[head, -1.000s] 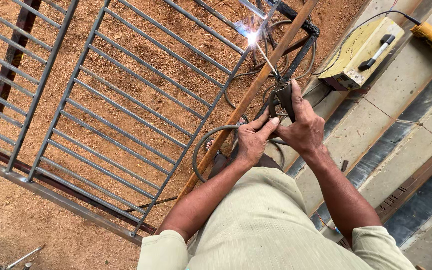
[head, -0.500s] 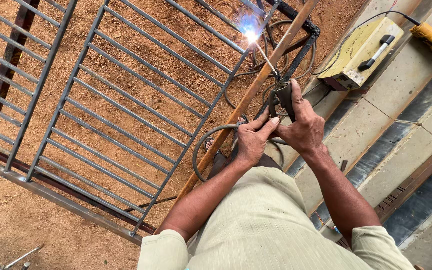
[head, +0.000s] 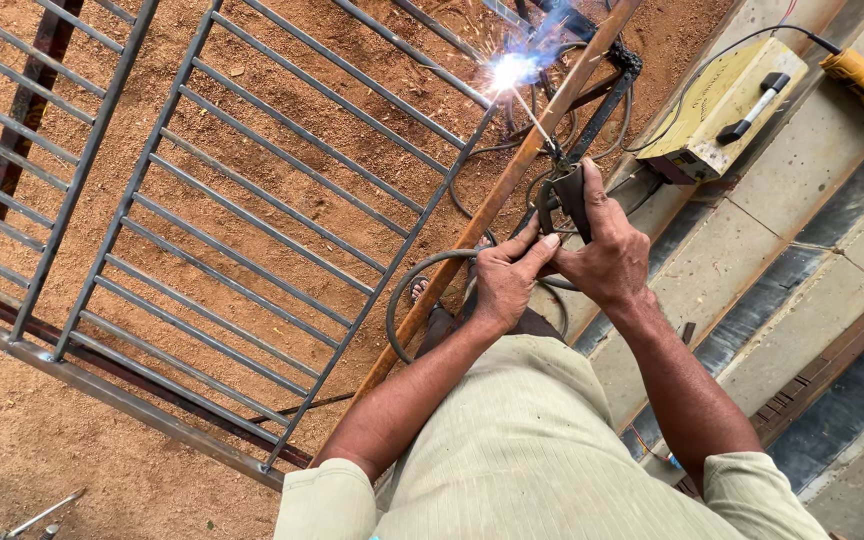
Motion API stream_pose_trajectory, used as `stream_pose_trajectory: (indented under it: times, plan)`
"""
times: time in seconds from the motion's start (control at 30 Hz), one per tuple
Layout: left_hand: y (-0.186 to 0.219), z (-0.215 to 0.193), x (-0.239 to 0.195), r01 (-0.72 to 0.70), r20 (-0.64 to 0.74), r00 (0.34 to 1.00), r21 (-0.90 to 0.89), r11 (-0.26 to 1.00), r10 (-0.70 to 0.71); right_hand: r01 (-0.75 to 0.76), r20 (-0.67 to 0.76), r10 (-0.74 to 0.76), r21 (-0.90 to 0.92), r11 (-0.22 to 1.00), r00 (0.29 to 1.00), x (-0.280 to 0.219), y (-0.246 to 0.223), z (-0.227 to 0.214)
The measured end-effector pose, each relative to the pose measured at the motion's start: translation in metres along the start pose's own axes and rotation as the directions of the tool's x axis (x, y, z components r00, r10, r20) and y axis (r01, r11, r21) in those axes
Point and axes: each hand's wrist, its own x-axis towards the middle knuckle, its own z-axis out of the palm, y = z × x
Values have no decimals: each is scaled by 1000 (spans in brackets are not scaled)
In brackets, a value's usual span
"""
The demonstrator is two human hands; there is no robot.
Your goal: The person measures a metal gate frame using a tape measure and then uses a welding tool to join the metal bars at various points along the frame.
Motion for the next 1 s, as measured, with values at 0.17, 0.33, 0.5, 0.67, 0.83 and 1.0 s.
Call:
stream_pose_trajectory:
  times: [0.17,0.33,0.5,0.67,0.83,1.0]
  plan:
    - [-4,-2,1,-27,-10,1000,50,998,28,18,8,-18,45,999,1000,0,1,-2]
    - [-7,-6,-10,-93,8,996,125,988,93,26,-43,-24,67,997,999,-11,-4,-4]
    - [-7,-13,-22,-38,-34,998,182,982,45,24,-17,-22,66,998,1000,-21,-10,-1]
    - [-8,-17,-25,-13,-44,999,183,983,21,-21,30,19,42,999,999,-24,-11,3]
    - [-5,-16,-25,-3,-53,999,104,995,9,-4,14,3,32,999,1000,-24,-16,3]
    - [-6,-18,-25,-12,-53,998,123,992,18,6,17,-7,31,999,1000,-22,-17,3]
